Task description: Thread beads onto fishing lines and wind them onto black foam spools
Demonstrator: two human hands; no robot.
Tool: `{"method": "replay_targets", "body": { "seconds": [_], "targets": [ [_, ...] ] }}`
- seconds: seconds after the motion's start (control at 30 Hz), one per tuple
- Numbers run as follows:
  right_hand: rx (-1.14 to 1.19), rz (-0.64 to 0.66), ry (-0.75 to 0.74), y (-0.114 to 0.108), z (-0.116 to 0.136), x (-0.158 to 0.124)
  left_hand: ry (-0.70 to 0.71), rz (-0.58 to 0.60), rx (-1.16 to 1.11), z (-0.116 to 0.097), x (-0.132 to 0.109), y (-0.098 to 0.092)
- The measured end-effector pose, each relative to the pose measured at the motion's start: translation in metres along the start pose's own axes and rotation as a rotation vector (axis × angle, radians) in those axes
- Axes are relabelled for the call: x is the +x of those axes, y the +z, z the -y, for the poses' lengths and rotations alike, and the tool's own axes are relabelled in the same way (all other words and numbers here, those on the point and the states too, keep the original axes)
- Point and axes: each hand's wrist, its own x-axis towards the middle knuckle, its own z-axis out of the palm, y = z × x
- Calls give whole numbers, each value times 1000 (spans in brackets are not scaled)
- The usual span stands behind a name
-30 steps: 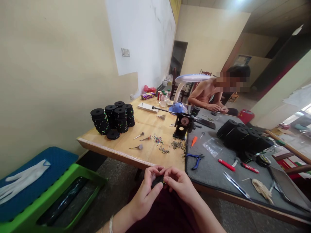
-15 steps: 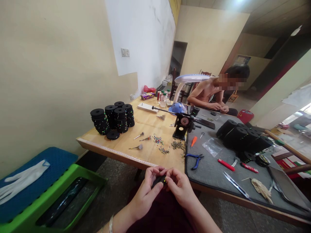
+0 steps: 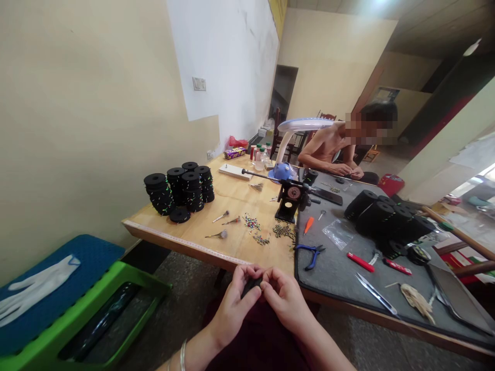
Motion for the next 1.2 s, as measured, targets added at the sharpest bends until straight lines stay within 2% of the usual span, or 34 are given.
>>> {"method": "replay_targets", "body": {
  "seconds": [0.2, 0.6, 0.9, 1.07, 1.2],
  "targets": [
    [-13, 6, -31, -1, -3, 0, 21, -49, 130, -4, 0, 4],
    [25, -5, -14, 2, -3, -2, 45, -101, 183, -6, 1, 7],
    [321, -47, 82, 8, -16, 6, -16, -25, 42, 2, 1, -2],
    [433, -121, 74, 10, -24, 9, 13, -77, 38, 8, 3, -8],
    [402, -178, 56, 6, -37, 7, 19, -194, 66, 10, 9, -24]
  ]
}}
